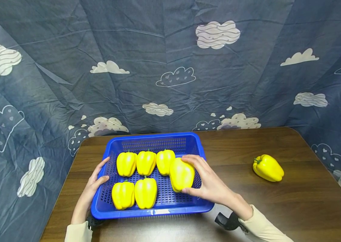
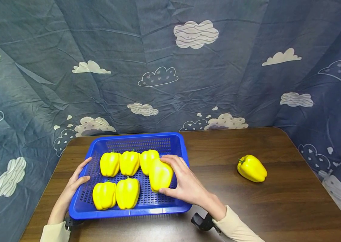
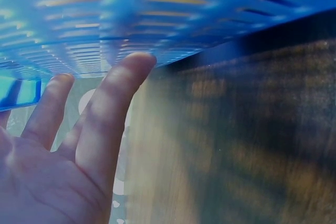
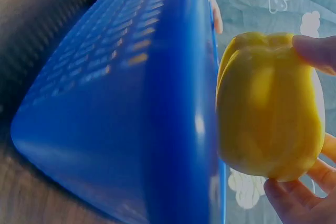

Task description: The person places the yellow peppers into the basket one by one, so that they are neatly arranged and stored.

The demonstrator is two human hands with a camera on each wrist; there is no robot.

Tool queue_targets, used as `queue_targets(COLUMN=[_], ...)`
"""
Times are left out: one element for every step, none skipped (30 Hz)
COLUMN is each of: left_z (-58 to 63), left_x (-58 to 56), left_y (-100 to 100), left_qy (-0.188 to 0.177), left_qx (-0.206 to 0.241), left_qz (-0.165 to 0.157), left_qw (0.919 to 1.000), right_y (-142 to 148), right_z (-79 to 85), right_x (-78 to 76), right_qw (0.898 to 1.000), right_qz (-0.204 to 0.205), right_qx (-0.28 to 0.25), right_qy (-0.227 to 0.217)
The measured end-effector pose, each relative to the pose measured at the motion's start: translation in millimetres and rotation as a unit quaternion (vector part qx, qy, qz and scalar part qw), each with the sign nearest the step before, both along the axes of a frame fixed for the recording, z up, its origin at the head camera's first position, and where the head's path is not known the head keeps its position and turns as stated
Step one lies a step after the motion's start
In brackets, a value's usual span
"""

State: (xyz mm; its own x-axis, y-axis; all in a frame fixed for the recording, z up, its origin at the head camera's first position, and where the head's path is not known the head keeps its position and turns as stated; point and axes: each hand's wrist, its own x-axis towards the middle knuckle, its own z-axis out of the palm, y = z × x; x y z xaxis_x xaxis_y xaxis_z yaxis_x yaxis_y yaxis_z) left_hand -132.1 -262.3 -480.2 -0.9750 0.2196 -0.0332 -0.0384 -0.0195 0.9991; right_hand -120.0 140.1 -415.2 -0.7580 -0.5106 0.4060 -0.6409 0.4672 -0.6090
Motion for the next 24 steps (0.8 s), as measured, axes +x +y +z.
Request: queue_targets(left_z=[0.0, 0.1, 0.2, 0.2, 0.2, 0.2, 0.2, 0.2, 0.2, 0.3, 0.4, 0.6, 0.8, 0.9, 1.1, 1.2, 1.3, 1.4, 1.5, 1.5, 1.5, 1.5, 1.5, 1.5], left_x=[-0.1, -0.1, -0.1, -0.1, -0.1, -0.1, -0.1, -0.1, -0.2, -0.2, -0.2, -0.2, -0.2, -0.2, -0.2, -0.2, -0.2, -0.3, -0.4, -0.4, -0.4, -0.4, -0.4, -0.4], left_y=[0.0, -0.1, -0.1, -0.2, -0.3, -0.4, -0.4, -0.5, -0.5, -0.6, -0.6, -0.6, -0.5, -0.5, -0.5, -0.4, -0.3, -0.2, -0.2, -0.1, 0.0, 0.0, 0.1, 0.1], left_qy=[0.000, 0.000, 0.000, 0.000, 0.000, 0.000, -0.001, -0.002, -0.002, -0.002, -0.002, -0.002, -0.001, 0.000, 0.000, 0.001, 0.001, 0.001, 0.000, 0.000, 0.000, -0.001, -0.002, -0.002], left_qx=[0.000, 0.000, 0.000, 0.000, 0.000, 0.000, 0.001, 0.002, 0.001, 0.001, 0.000, 0.000, -0.001, -0.001, -0.001, -0.001, -0.002, -0.002, -0.003, -0.004, -0.004, -0.005, -0.004, -0.004], left_qz=[0.000, 0.000, 0.000, 0.000, -0.001, -0.001, -0.002, -0.003, -0.003, -0.003, -0.003, -0.003, -0.003, -0.003, -0.003, -0.003, -0.003, -0.002, -0.001, 0.000, 0.000, 0.001, 0.001, 0.001], left_qw=[1.0000, 1.0000, 1.0000, 1.0000, 1.0000, 1.0000, 1.0000, 1.0000, 1.0000, 1.0000, 1.0000, 1.0000, 1.0000, 1.0000, 1.0000, 1.0000, 1.0000, 1.0000, 1.0000, 1.0000, 1.0000, 1.0000, 1.0000, 1.0000], right_y=[-1.6, -3.3, -5.1, -7.1, -9.0, -10.8, -12.7, -14.5, -16.4, -18.0, -19.6, -21.1, -22.7, -24.3, -25.8, -27.4, -29.1, -30.7, -32.4, -34.1, -35.7, -37.4, -38.9, -40.4], right_z=[-0.7, -1.5, -2.3, -3.1, -3.9, -4.9, -5.8, -6.7, -7.6, -8.3, -9.1, -9.7, -10.0, -10.3, -10.7, -10.8, -11.0, -11.1, -11.3, -11.5, -11.7, -11.9, -12.3, -12.7], right_x=[0.6, 1.4, 2.3, 3.2, 4.2, 5.0, 5.9, 6.7, 7.4, 8.1, 8.8, 9.4, 10.2, 10.8, 11.4, 12.1, 12.6, 13.1, 13.7, 14.2, 14.7, 15.1, 15.5, 15.7], right_qw=[1.000, 1.000, 1.000, 1.000, 1.000, 1.000, 1.000, 1.000, 1.000, 1.000, 1.000, 1.000, 1.000, 1.000, 1.000, 1.000, 1.000, 1.000, 0.999, 0.999, 0.999, 0.999, 0.998, 0.998], right_qz=[0.001, 0.001, 0.002, 0.003, 0.002, 0.002, 0.001, 0.000, 0.000, 0.000, 0.000, 0.001, 0.002, 0.003, 0.002, 0.001, 0.001, 0.001, 0.001, 0.000, 0.001, 0.001, 0.001, 0.000], right_qx=[0.000, 0.001, 0.002, 0.003, 0.005, 0.007, 0.009, 0.011, 0.012, 0.013, 0.014, 0.015, 0.016, 0.016, 0.017, 0.017, 0.018, 0.018, 0.019, 0.019, 0.019, 0.020, 0.020, 0.021], right_qy=[-0.001, -0.003, -0.005, -0.007, -0.011, -0.014, -0.016, -0.019, -0.019, -0.020, -0.020, -0.019, -0.020, -0.019, -0.018, -0.021, -0.023, -0.025, -0.029, -0.035, -0.041, -0.049, -0.056, -0.062])
